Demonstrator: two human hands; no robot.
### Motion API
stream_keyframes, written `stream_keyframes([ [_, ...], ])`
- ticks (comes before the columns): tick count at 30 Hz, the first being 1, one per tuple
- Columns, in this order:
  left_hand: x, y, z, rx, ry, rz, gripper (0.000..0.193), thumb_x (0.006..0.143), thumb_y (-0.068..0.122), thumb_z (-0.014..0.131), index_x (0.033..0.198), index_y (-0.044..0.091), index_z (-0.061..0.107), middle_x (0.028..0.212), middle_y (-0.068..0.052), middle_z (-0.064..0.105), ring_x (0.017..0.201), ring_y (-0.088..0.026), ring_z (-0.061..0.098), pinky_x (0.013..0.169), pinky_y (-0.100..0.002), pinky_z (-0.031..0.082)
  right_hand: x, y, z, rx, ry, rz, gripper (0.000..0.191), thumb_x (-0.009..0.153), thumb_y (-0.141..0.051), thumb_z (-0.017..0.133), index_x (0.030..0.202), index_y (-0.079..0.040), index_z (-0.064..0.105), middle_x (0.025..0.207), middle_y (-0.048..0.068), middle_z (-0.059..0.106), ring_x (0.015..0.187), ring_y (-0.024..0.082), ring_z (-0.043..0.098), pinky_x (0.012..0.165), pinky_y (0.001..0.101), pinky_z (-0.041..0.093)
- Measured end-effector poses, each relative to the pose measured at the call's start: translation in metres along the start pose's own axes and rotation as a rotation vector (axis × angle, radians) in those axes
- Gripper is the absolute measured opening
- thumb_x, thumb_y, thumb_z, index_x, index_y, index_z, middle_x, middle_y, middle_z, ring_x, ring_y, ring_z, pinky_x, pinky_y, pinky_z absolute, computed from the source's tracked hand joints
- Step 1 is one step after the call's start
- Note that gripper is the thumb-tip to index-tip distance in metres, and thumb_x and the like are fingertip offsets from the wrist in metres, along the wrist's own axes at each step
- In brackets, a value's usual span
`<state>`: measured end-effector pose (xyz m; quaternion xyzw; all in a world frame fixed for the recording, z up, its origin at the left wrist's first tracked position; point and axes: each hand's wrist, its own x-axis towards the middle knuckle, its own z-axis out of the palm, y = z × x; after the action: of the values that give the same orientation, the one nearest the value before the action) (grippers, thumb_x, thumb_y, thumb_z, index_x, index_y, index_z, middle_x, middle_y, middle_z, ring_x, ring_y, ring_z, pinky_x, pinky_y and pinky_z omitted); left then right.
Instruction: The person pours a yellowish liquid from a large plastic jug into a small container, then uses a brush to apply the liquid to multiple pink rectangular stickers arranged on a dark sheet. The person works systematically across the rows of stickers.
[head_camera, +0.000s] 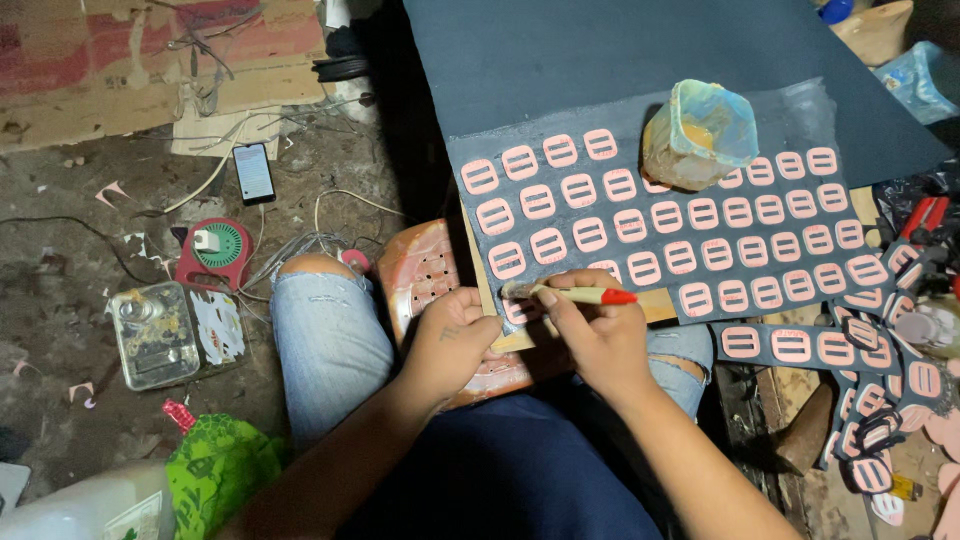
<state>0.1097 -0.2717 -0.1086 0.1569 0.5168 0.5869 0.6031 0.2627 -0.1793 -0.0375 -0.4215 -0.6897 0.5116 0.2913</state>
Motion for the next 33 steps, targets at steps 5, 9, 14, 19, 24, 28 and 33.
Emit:
stream_keyframes([
  [5, 0.005, -0.008, -0.007, -0.034, -0.093, 0.105, 0.028, 0.09, -0.004, 0.053, 0.115, -0.006, 0.065, 0.087, -0.009, 0.07, 0.068, -0.011, 0.062, 0.062, -0.024, 0.052, -0.005, -0.019, -0.001, -0.324, -0.231, -0.614, 0.023, 0.088, -0.002, 0.074, 0.109, -0.001, 0.065, 0.107, 0.013, 0.071, 0.095, 0.028, 0.072, 0.083, 0.0349, 0.058],
  [9, 0.004, -0.006, -0.009, -0.021, -0.061, 0.043, 0.032, 0.09, -0.001, 0.048, 0.116, -0.003, 0.066, 0.093, -0.006, 0.071, 0.074, -0.01, 0.065, 0.068, -0.025, 0.055, -0.013, -0.028, -0.001, -0.478, -0.322, -0.619, 0.029, 0.082, -0.002, 0.075, 0.108, -0.002, 0.064, 0.102, 0.014, 0.07, 0.089, 0.033, 0.071, 0.076, 0.0355, 0.057],
  [14, 0.0, 0.004, -0.006, 0.043, 0.002, -0.024, 0.031, 0.092, 0.007, 0.046, 0.114, 0.001, 0.067, 0.096, -0.005, 0.074, 0.077, -0.011, 0.069, 0.069, -0.027, 0.06, -0.03, -0.022, -0.01, -0.424, -0.289, -0.534, 0.02, 0.086, -0.007, 0.075, 0.103, -0.003, 0.066, 0.097, 0.011, 0.071, 0.088, 0.027, 0.073, 0.076, 0.0331, 0.057],
  [19, 0.001, 0.006, -0.003, 0.066, 0.03, -0.015, 0.024, 0.1, 0.011, 0.056, 0.112, -0.004, 0.07, 0.093, -0.011, 0.069, 0.076, -0.014, 0.066, 0.065, -0.026, 0.06, -0.025, -0.016, -0.018, -0.28, -0.108, -0.235, 0.013, 0.089, -0.012, 0.075, 0.098, -0.003, 0.07, 0.085, 0.005, 0.075, 0.074, 0.015, 0.073, 0.067, 0.0277, 0.057],
  [24, 0.003, 0.004, 0.002, -0.067, 0.022, -0.04, 0.02, 0.092, 0.005, 0.054, 0.107, -0.003, 0.065, 0.089, -0.011, 0.074, 0.07, -0.02, 0.071, 0.057, -0.028, 0.059, 0.015, -0.019, -0.005, -0.243, -0.147, -0.241, 0.013, 0.092, -0.015, 0.075, 0.097, -0.004, 0.074, 0.089, 0.005, 0.075, 0.066, 0.015, 0.072, 0.063, 0.027, 0.055],
  [28, 0.001, 0.003, 0.002, 0.017, 0.069, -0.079, 0.02, 0.091, 0.006, 0.054, 0.106, 0.0, 0.065, 0.085, -0.009, 0.074, 0.066, -0.019, 0.07, 0.053, -0.028, 0.055, 0.028, -0.022, -0.003, -0.374, -0.153, -0.45, 0.016, 0.093, -0.018, 0.076, 0.095, -0.003, 0.073, 0.088, 0.008, 0.074, 0.074, 0.02, 0.074, 0.067, 0.0289, 0.055],
  [33, 0.003, 0.003, 0.002, 0.064, 0.053, 0.035, 0.019, 0.091, 0.003, 0.057, 0.106, -0.004, 0.067, 0.091, -0.009, 0.075, 0.071, -0.012, 0.066, 0.059, -0.026, 0.056, 0.026, -0.017, -0.021, -0.418, -0.084, -0.384, 0.023, 0.094, -0.025, 0.074, 0.086, -0.005, 0.068, 0.074, 0.006, 0.073, 0.065, 0.018, 0.072, 0.059, 0.0301, 0.053],
])
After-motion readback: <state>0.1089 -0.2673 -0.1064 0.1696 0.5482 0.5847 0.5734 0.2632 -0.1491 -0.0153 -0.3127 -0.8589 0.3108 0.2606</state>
